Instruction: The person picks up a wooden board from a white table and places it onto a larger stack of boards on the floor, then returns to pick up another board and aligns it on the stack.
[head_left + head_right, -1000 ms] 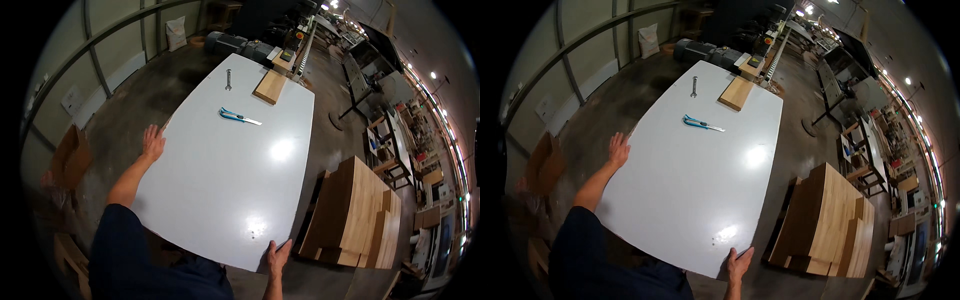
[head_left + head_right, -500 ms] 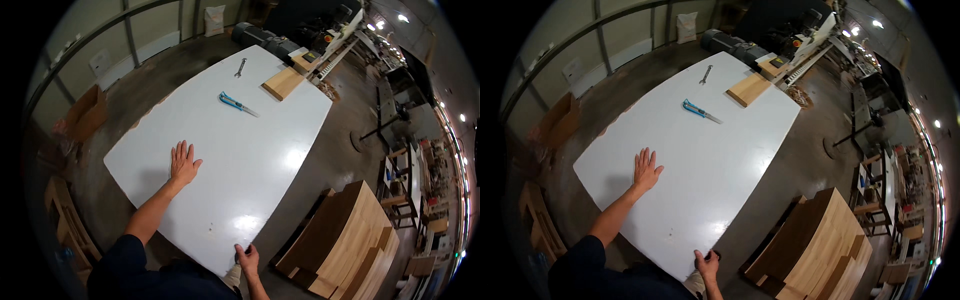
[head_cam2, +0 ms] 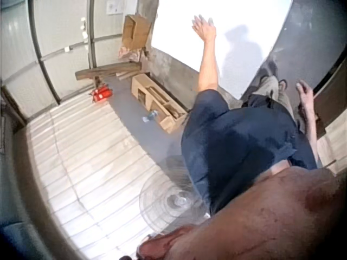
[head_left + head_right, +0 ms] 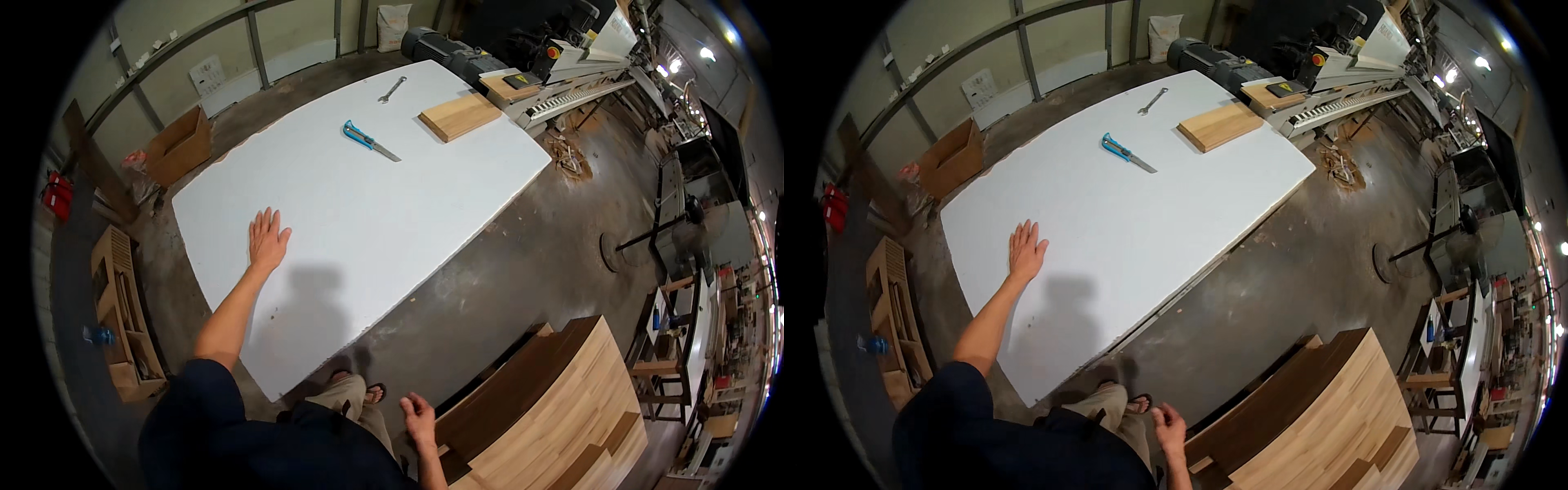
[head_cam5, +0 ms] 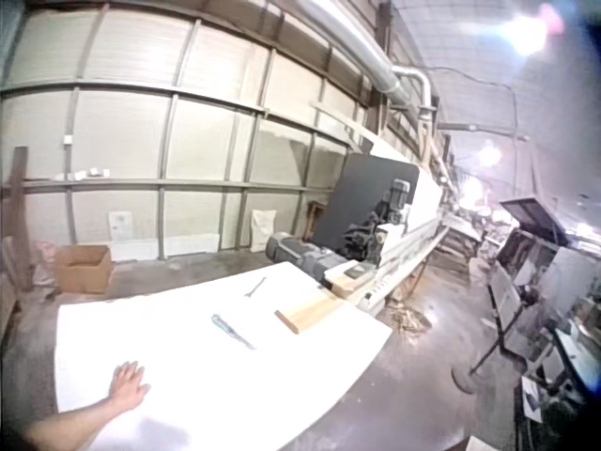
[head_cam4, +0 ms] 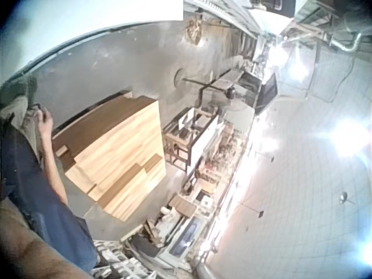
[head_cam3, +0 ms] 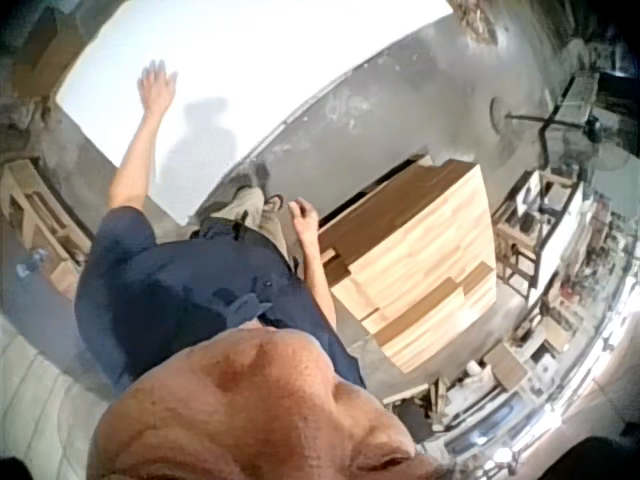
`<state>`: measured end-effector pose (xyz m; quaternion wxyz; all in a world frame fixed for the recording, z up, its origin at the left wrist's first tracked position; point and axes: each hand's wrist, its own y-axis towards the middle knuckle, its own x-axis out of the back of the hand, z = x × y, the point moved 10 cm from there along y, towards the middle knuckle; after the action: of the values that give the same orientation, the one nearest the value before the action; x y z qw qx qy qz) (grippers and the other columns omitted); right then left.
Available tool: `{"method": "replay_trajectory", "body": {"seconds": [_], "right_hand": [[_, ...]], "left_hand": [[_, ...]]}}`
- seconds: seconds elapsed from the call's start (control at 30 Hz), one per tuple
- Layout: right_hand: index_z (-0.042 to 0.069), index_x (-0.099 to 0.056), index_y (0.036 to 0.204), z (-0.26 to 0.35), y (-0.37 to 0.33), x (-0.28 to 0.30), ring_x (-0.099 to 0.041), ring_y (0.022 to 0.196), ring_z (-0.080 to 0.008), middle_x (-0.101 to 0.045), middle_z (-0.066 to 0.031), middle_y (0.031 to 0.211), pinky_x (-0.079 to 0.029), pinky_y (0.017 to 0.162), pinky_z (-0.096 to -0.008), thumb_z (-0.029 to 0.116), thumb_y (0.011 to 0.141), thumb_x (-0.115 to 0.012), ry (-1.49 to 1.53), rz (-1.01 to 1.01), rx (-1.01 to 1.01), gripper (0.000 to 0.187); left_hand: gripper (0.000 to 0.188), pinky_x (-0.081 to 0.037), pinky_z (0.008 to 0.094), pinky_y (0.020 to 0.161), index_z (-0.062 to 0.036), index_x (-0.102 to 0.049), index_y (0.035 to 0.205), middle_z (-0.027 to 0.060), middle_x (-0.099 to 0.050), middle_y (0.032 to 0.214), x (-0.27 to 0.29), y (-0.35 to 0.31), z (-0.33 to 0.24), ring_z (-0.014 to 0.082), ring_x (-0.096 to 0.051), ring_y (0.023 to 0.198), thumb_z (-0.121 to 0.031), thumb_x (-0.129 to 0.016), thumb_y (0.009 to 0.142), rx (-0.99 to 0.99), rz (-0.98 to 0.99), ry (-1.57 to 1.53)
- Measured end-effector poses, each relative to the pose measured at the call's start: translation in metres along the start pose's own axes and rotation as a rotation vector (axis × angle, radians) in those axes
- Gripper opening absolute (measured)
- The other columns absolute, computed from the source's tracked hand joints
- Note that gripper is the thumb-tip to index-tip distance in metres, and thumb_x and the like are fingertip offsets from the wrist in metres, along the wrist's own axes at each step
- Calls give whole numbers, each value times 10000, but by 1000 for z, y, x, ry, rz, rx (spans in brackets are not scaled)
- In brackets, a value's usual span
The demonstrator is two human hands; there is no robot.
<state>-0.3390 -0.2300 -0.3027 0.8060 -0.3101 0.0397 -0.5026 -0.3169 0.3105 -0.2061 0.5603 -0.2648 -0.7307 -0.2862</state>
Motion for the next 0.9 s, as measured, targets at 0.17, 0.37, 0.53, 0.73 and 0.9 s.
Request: {"method": "replay_trajectory", "body": {"seconds": [0.17,0.37,0.53,0.73,0.9], "right_hand": [[-86,-529,1165,-58,36,112,-605,815,-143,-648,-104,949,-485,737,-257,182,869,-620,117,-199,-132,410],[-89,-528,1163,-13,126,181,-613,817,-151,-650,-120,953,-487,749,-251,192,873,-618,1,-209,-73,414],[-94,-543,1129,85,216,220,-616,843,-153,-650,-113,950,-494,765,-265,169,868,-622,-80,-201,-30,379],[-64,-549,1142,220,304,234,-604,903,-145,-656,-89,963,-469,836,-272,201,870,-622,-195,-109,44,386],[-67,-565,1112,275,361,238,-594,901,-147,-651,-99,960,-465,819,-272,233,867,-627,-209,-51,133,392]], "left_hand": [[575,-94,474,1104,0,-362,1337,204,-261,1436,-10,-12,-30,365,-175,1346,-366,-452,901,220,-64,-10],[540,-212,492,1064,46,-439,1252,245,-353,1362,-14,45,-187,398,-269,1295,-260,-605,839,-177,-229,-369],[577,-214,512,1053,44,-488,1204,260,-352,1341,-24,211,-337,393,-263,1290,-366,-613,818,-407,-343,-371],[689,-255,518,1012,62,-432,1244,234,-460,1233,-73,390,-422,370,-358,1218,-484,-521,834,-165,-212,-104],[676,-344,449,898,47,-419,1249,190,-525,1119,-98,415,-428,322,-472,1053,-486,-510,842,-28,62,-201]]}}
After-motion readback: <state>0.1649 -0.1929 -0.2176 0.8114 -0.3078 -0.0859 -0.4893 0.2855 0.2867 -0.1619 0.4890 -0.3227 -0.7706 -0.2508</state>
